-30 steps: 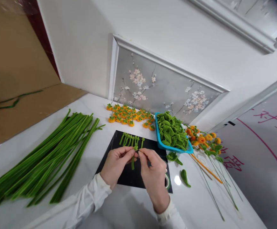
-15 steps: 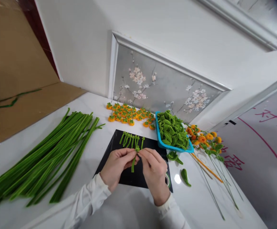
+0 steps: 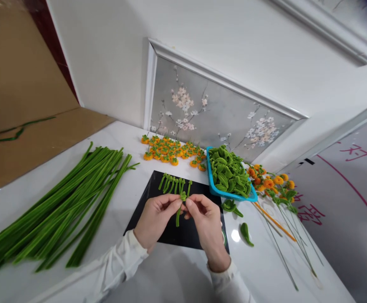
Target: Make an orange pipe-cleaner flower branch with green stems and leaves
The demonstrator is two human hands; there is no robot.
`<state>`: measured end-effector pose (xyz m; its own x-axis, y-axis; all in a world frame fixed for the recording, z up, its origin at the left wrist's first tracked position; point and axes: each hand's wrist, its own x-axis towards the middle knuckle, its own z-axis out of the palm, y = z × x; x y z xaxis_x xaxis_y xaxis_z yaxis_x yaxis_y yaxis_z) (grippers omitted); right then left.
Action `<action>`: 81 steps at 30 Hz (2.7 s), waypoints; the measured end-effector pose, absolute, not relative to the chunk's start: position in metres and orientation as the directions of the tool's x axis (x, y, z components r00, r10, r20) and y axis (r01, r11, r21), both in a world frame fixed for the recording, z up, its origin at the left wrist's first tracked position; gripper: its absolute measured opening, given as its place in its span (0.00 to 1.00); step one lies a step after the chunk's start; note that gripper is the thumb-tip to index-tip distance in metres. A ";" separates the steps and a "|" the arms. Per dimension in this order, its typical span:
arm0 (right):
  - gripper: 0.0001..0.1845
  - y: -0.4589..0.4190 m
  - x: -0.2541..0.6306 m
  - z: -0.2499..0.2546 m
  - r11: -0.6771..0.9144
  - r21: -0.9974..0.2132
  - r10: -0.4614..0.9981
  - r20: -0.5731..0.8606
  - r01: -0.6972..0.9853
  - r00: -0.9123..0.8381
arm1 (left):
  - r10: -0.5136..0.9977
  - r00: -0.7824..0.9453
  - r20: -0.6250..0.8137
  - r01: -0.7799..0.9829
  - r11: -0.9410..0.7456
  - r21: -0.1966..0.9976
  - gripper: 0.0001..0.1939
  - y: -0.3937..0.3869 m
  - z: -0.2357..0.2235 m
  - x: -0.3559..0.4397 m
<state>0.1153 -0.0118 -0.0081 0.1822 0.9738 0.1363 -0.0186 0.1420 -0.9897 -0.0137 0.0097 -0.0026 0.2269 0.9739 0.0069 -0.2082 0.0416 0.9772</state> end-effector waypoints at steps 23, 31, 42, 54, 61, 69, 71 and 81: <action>0.08 -0.012 0.124 -0.009 0.013 -0.987 0.999 0.007 -0.162 0.032 | 0.961 0.227 0.155 0.016 -0.163 0.986 0.08 0.014 -0.009 -0.015; 0.09 -0.013 0.123 -0.007 0.021 -0.994 0.997 0.013 -0.109 0.071 | 0.955 0.220 0.199 0.071 -0.219 0.973 0.08 0.012 -0.009 -0.015; 0.09 -0.014 0.120 -0.009 0.066 -0.993 0.991 0.077 0.096 0.111 | 0.930 0.180 0.321 0.288 -0.362 0.886 0.09 0.008 -0.019 -0.016; 0.07 -0.022 0.111 -0.004 0.288 -0.906 0.906 0.363 0.311 0.217 | 0.962 0.171 0.214 0.052 -0.225 0.973 0.08 0.011 -0.008 -0.017; 0.11 -0.019 0.124 0.004 0.271 -0.957 0.953 0.282 0.102 0.114 | 0.935 0.223 0.275 0.108 -0.304 0.946 0.07 0.013 -0.004 -0.018; 0.05 -0.020 0.127 0.002 0.290 -0.944 0.944 0.309 0.159 0.115 | 0.908 0.244 0.340 0.230 -0.395 0.889 0.08 0.009 -0.001 -0.018; 0.06 -0.021 0.126 0.002 0.300 -0.935 0.938 0.325 0.192 0.117 | 0.899 0.232 0.371 0.251 -0.423 0.871 0.06 0.009 -0.001 -0.018; 0.07 -0.019 0.129 0.002 0.255 -0.930 0.955 0.284 0.264 0.081 | 0.876 0.315 0.365 0.179 -0.433 0.884 0.09 0.007 -0.002 -0.018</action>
<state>0.1290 -0.0195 0.0019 0.0805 0.9554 0.2843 0.2637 0.2546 -0.9304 -0.0180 0.0073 -0.0022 0.3154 0.8759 0.3651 0.1787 -0.4327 0.8837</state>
